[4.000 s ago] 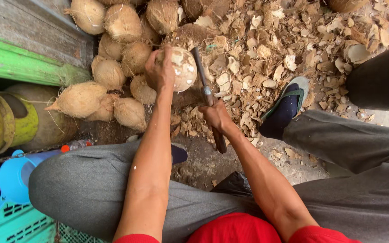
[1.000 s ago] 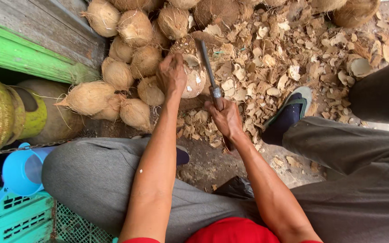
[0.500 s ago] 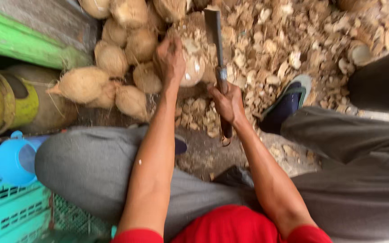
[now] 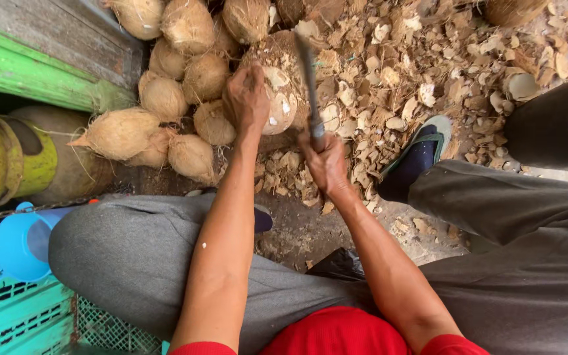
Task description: The person sits on the ground and uses a machete to peel the husk off a coconut. They repeatedly strike and scrape the coconut's outer layer, rotating it to remove the husk in sections.
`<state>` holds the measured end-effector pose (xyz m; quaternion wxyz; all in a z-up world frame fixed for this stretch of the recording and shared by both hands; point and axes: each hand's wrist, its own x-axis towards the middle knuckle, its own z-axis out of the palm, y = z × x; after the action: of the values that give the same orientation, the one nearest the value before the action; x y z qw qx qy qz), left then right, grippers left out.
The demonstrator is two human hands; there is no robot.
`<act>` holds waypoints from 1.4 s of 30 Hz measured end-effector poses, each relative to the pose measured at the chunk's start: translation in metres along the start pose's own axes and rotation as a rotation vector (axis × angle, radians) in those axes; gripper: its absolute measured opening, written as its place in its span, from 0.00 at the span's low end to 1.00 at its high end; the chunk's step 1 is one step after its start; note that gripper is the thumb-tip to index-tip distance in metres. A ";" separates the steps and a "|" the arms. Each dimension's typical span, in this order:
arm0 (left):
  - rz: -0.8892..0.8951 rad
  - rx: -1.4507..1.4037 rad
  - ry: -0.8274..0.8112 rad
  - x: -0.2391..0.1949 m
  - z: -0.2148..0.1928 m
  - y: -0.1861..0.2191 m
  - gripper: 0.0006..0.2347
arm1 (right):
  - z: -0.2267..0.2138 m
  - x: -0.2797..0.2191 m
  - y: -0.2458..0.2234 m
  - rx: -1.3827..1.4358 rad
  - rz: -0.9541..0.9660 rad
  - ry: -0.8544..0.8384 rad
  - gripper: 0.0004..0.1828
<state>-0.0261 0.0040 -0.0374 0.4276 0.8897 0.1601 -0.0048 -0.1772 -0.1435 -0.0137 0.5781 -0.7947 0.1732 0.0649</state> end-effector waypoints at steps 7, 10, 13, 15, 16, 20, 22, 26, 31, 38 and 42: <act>0.062 -0.046 0.092 -0.002 -0.003 -0.001 0.20 | -0.009 0.011 0.006 0.107 0.079 -0.063 0.16; 0.014 -0.010 0.033 0.001 -0.002 0.005 0.19 | -0.012 0.013 0.009 0.131 -0.037 0.017 0.12; 0.017 0.004 0.047 0.012 -0.003 0.015 0.18 | -0.008 0.017 0.008 0.172 0.004 -0.028 0.11; 0.048 -0.119 0.075 0.001 -0.004 0.007 0.17 | -0.005 0.000 0.016 0.175 0.133 -0.102 0.11; 0.023 -0.097 0.072 0.005 -0.003 0.011 0.18 | -0.004 0.002 0.016 0.145 0.198 -0.128 0.11; 0.032 -0.042 0.079 0.006 -0.002 0.006 0.21 | -0.005 0.005 0.019 0.072 -0.055 -0.009 0.18; 0.084 -0.094 0.079 -0.002 0.001 0.001 0.21 | -0.006 0.000 0.023 0.146 -0.085 0.045 0.19; 0.067 -0.215 0.101 0.008 0.001 0.012 0.19 | 0.000 0.013 0.016 0.013 0.072 -0.072 0.20; 0.062 -0.116 0.091 0.016 0.000 0.024 0.20 | -0.005 0.022 0.006 0.110 0.246 -0.184 0.10; -0.027 0.010 0.028 0.013 -0.006 0.020 0.25 | -0.010 0.020 0.016 0.355 -0.067 0.034 0.15; -0.045 0.011 0.005 0.005 -0.006 0.013 0.27 | 0.015 0.006 0.037 0.381 0.142 -0.178 0.04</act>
<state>-0.0180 0.0025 -0.0242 0.4218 0.8883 0.1812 -0.0129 -0.1832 -0.1405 -0.0531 0.7249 -0.6481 0.1861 0.1411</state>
